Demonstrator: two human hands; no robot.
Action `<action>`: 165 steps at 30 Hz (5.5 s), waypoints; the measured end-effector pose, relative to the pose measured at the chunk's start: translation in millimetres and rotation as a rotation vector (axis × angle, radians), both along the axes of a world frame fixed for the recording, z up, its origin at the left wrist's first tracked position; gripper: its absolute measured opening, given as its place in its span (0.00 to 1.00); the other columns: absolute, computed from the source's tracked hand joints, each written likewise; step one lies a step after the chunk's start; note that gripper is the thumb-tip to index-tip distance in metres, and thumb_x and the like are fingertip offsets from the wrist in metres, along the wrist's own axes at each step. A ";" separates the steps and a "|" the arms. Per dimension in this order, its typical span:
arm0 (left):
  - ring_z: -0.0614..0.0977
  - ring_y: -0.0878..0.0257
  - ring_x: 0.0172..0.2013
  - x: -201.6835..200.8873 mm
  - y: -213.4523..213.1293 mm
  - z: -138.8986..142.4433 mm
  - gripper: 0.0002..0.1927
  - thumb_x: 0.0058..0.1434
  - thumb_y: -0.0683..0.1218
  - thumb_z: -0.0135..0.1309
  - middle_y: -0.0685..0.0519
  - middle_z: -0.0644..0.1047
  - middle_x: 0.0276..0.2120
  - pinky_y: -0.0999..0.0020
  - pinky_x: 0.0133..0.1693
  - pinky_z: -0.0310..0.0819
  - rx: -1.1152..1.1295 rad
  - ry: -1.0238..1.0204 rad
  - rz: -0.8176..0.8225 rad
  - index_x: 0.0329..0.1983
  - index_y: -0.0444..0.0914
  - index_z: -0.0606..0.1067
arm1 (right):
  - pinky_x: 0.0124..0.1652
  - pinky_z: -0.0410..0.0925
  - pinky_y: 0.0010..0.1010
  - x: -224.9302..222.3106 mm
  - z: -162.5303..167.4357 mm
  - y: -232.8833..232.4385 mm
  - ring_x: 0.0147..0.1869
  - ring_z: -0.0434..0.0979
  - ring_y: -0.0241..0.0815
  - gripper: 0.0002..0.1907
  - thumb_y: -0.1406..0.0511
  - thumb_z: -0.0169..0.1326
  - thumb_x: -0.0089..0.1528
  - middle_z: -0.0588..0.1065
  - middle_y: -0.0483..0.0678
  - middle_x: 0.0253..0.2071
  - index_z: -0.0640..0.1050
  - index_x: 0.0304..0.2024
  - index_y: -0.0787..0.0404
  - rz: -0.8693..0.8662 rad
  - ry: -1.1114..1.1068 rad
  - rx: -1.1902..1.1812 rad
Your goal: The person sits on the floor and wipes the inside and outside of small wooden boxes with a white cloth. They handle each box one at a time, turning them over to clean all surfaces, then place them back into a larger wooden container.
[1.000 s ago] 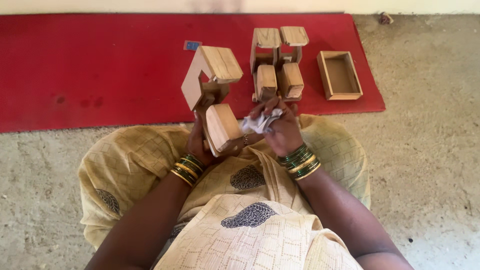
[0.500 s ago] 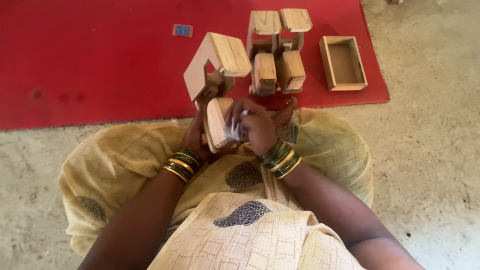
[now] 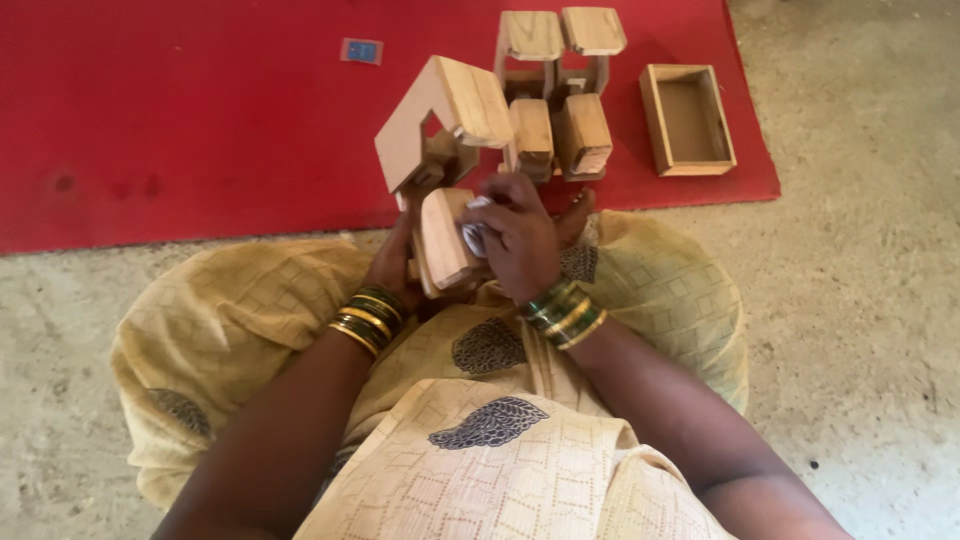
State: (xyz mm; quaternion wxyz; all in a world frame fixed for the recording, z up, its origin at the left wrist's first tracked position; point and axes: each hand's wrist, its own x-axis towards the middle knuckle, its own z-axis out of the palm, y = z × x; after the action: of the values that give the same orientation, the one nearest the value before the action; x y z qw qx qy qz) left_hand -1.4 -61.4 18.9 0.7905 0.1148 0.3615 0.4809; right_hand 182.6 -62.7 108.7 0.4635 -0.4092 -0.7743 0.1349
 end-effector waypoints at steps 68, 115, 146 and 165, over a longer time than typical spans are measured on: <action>0.79 0.44 0.54 24.2 26.8 -5.2 0.36 0.66 0.66 0.44 0.41 0.76 0.57 0.44 0.57 0.75 0.038 -0.439 0.013 0.68 0.38 0.66 | 0.59 0.46 0.47 33.1 -16.3 4.7 0.38 0.82 0.36 0.07 0.72 0.61 0.58 0.81 0.42 0.34 0.79 0.39 0.62 -0.004 0.009 -0.385; 0.81 0.44 0.52 15.1 19.4 -16.2 0.36 0.67 0.65 0.48 0.38 0.78 0.55 0.44 0.55 0.77 0.087 -0.440 -0.217 0.66 0.35 0.68 | 0.61 0.70 0.40 36.2 -21.9 17.8 0.59 0.79 0.54 0.41 0.56 0.58 0.59 0.77 0.58 0.55 0.63 0.73 0.60 0.208 -0.164 -0.604; 0.82 0.46 0.51 16.2 20.8 -16.0 0.33 0.68 0.61 0.49 0.37 0.77 0.54 0.47 0.54 0.79 0.108 -0.425 -0.226 0.66 0.33 0.66 | 0.56 0.49 0.85 25.7 -25.7 32.8 0.35 0.84 0.50 0.19 0.59 0.52 0.66 0.83 0.46 0.34 0.72 0.60 0.46 -0.287 -0.694 -0.109; 0.81 0.45 0.52 12.2 12.7 -8.8 0.35 0.67 0.61 0.51 0.37 0.77 0.54 0.50 0.57 0.77 0.152 -0.363 -0.241 0.65 0.31 0.67 | 0.53 0.48 0.88 28.9 -11.4 26.8 0.39 0.83 0.52 0.22 0.61 0.53 0.61 0.83 0.45 0.37 0.71 0.59 0.50 -0.188 -0.658 -0.212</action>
State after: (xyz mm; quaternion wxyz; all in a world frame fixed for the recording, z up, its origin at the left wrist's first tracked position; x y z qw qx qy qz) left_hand 10.9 -48.7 10.1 0.8833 0.1280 0.1598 0.4217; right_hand 211.5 -35.9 97.3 0.1549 -0.5459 -0.8228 0.0322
